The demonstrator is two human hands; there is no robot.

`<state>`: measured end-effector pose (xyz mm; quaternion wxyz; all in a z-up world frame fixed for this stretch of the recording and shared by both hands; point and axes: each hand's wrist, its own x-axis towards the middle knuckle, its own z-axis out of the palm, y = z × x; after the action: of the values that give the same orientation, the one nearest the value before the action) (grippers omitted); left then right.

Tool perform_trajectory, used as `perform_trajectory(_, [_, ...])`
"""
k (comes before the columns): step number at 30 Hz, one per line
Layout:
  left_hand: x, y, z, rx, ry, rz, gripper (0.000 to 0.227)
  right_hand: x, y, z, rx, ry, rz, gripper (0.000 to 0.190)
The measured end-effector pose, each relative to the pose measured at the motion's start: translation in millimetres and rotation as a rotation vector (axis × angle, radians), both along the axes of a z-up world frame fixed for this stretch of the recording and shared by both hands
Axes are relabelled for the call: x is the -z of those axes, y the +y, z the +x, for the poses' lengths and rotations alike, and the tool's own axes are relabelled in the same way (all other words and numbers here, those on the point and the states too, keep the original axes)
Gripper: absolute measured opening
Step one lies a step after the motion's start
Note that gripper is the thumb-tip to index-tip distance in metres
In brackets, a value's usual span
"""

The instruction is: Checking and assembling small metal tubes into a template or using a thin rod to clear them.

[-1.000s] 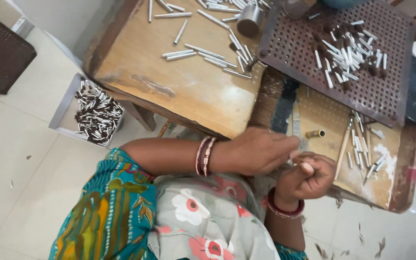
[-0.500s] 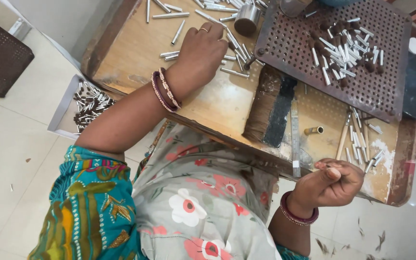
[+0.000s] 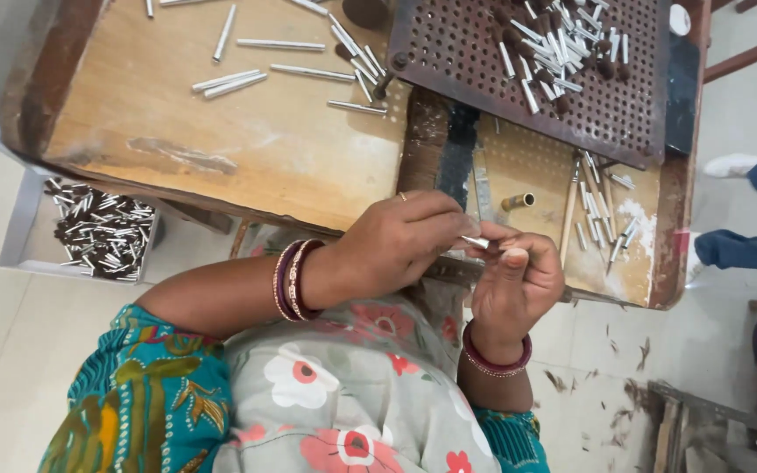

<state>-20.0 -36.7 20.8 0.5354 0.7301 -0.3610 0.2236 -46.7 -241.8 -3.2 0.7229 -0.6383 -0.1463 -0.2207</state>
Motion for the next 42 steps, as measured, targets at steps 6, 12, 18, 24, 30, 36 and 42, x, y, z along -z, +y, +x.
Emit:
perform_trajectory(6, [11.7,-10.4,-3.4,0.001,-0.017,-0.083,0.023,-0.3,1.8,-7.3,-0.071,0.081,0.114,0.034])
perform_trajectory(12, [10.0,-11.9,-12.1,-0.007,-0.015,-0.138,0.023,-5.9,12.1,-13.5,-0.037,-0.011,0.039,0.035])
perform_trajectory(18, [6.7,-12.2,-17.3,0.017,0.031,-0.164,0.026,0.1,5.4,-21.4,0.106,-0.08,-0.116,0.034])
perform_trajectory(24, [6.2,-9.4,-16.3,0.042,0.041,-0.156,0.027,-27.1,5.6,-26.6,0.305,-0.231,-0.54,0.027])
perform_trajectory(30, [3.4,-5.4,-8.5,0.073,0.031,-0.113,0.026,-55.2,-3.1,-27.0,0.071,-0.104,-0.579,0.023])
perform_trajectory(36, [-0.1,-1.0,-8.2,0.077,-0.008,-0.09,0.024,-69.7,4.7,-19.2,0.013,-0.121,-0.66,0.032])
perform_trajectory(42, [2.6,-1.0,-12.9,0.024,0.018,-0.107,0.023,-16.3,-18.6,-26.5,-0.018,-0.042,-0.259,0.056])
